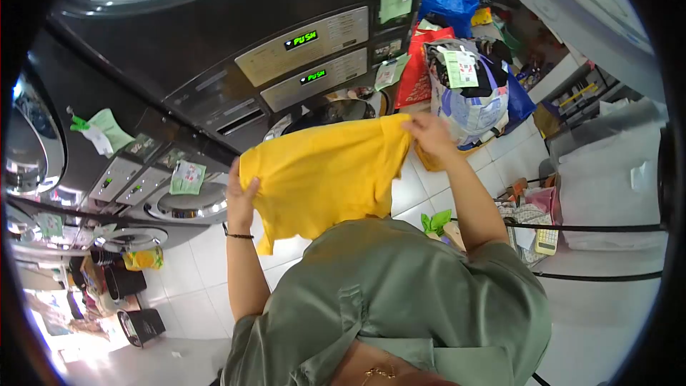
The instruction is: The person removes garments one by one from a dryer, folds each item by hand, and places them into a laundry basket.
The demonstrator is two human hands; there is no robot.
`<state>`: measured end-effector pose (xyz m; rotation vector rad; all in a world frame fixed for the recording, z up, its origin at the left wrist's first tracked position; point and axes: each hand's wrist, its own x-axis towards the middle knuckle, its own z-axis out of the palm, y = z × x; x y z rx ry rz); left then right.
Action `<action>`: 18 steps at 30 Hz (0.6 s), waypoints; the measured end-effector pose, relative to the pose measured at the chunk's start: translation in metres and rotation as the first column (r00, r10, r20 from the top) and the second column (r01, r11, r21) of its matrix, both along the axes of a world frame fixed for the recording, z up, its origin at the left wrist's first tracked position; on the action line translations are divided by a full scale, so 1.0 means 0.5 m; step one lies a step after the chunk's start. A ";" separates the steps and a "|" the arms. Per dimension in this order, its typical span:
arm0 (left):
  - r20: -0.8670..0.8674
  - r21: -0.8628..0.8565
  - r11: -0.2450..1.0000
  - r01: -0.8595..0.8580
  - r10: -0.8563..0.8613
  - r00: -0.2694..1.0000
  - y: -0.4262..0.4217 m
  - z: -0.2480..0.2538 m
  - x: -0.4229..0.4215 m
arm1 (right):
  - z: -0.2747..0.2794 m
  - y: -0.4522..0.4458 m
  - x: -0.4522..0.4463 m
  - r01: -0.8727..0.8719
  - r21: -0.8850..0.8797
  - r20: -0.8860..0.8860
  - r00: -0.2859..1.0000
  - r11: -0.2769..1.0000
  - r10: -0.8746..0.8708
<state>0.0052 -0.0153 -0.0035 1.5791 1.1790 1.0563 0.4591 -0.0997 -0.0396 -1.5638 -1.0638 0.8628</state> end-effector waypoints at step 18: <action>-0.274 0.347 0.908 -0.234 0.337 0.901 0.048 0.054 -0.035 | 0.099 0.118 -0.189 -0.084 -0.048 -0.509 0.859 0.995 0.048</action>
